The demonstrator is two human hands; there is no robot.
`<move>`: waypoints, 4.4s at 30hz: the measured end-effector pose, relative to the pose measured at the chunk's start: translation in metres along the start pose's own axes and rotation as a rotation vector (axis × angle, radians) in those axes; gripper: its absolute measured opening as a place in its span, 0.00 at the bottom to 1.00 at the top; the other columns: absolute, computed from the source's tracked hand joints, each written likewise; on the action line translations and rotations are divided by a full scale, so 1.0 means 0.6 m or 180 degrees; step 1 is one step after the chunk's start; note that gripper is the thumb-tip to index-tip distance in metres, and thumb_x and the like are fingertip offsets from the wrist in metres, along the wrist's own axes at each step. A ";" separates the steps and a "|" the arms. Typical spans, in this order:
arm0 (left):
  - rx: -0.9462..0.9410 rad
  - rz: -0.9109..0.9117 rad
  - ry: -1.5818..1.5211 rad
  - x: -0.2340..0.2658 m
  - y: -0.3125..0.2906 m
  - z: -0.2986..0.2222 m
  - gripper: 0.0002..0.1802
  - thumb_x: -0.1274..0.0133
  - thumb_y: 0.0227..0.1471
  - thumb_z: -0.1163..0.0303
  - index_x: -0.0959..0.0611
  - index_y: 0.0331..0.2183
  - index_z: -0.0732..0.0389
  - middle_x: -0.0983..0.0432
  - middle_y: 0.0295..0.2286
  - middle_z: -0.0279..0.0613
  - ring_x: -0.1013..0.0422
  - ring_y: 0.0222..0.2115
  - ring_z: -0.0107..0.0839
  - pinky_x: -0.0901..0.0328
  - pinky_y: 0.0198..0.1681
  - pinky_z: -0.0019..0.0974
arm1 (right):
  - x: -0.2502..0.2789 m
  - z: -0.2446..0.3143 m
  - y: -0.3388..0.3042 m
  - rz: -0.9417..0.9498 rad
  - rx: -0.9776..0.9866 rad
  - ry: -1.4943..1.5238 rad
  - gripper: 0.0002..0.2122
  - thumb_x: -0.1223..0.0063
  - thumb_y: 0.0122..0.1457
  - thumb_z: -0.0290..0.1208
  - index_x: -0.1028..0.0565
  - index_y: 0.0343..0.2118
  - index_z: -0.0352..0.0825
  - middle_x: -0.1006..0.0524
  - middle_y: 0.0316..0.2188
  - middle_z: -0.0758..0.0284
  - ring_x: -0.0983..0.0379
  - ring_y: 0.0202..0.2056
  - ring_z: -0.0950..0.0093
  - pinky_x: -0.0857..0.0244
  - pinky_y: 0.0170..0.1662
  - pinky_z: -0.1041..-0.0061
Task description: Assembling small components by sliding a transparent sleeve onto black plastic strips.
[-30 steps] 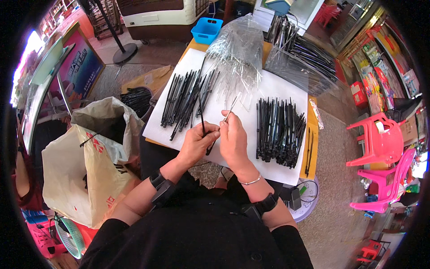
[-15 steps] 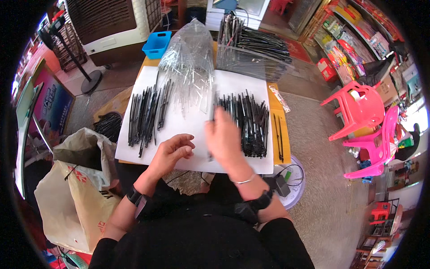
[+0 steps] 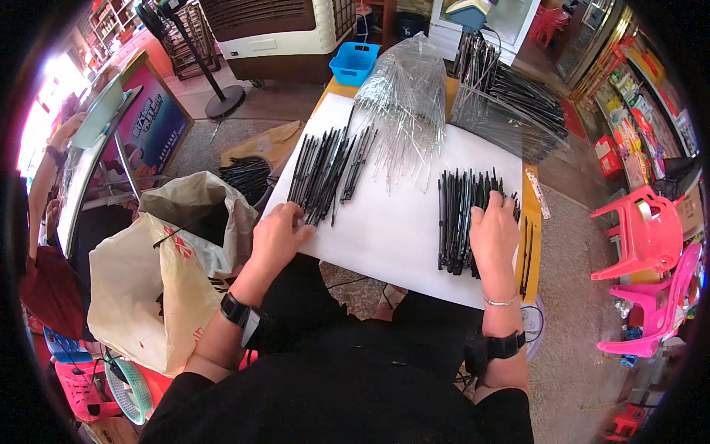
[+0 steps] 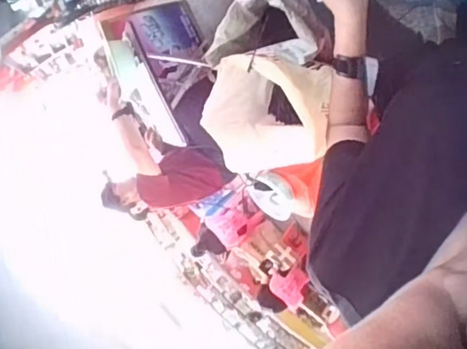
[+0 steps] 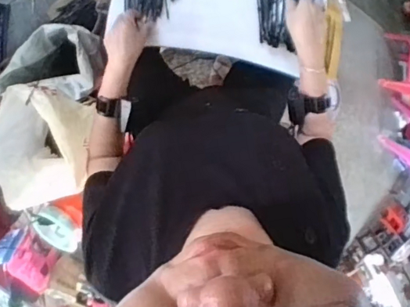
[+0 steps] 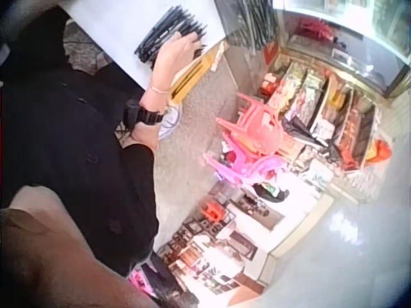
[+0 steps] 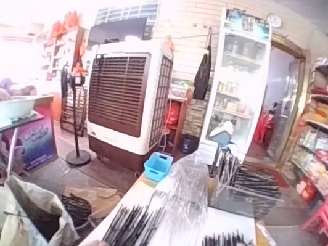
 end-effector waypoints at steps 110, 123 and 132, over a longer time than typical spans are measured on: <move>0.0691 0.2114 -0.4740 -0.135 -0.003 -0.081 0.09 0.45 0.51 0.77 0.25 0.37 0.60 0.25 0.28 0.36 0.25 0.30 0.26 0.30 0.29 0.27 | -0.077 0.166 -0.046 0.1446 -0.1005 0.6264 0.06 0.58 0.62 0.24 0.30 0.38 0.29 0.26 0.30 0.63 0.26 0.31 0.76 0.28 0.37 0.75; 0.0698 0.2206 -0.5109 -0.142 -0.003 -0.071 0.14 0.46 0.48 0.83 0.25 0.39 0.63 0.27 0.30 0.35 0.25 0.31 0.29 0.29 0.34 0.30 | -0.101 0.174 -0.068 0.1829 -0.1094 0.6205 0.06 0.59 0.61 0.23 0.30 0.37 0.30 0.26 0.31 0.65 0.28 0.31 0.76 0.29 0.37 0.74; 0.0683 0.2314 -0.4881 -0.137 -0.004 -0.076 0.16 0.47 0.47 0.84 0.24 0.41 0.64 0.26 0.30 0.35 0.25 0.31 0.27 0.29 0.31 0.28 | -0.103 0.176 -0.064 0.1811 -0.1272 0.5925 0.06 0.59 0.61 0.23 0.31 0.37 0.29 0.26 0.29 0.64 0.27 0.28 0.75 0.29 0.34 0.75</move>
Point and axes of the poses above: each hand's wrist, its own y-axis towards the middle knuckle, its own x-axis out of the back of the hand, z = x × y, the point moved 5 cm from there along y, towards the middle knuckle
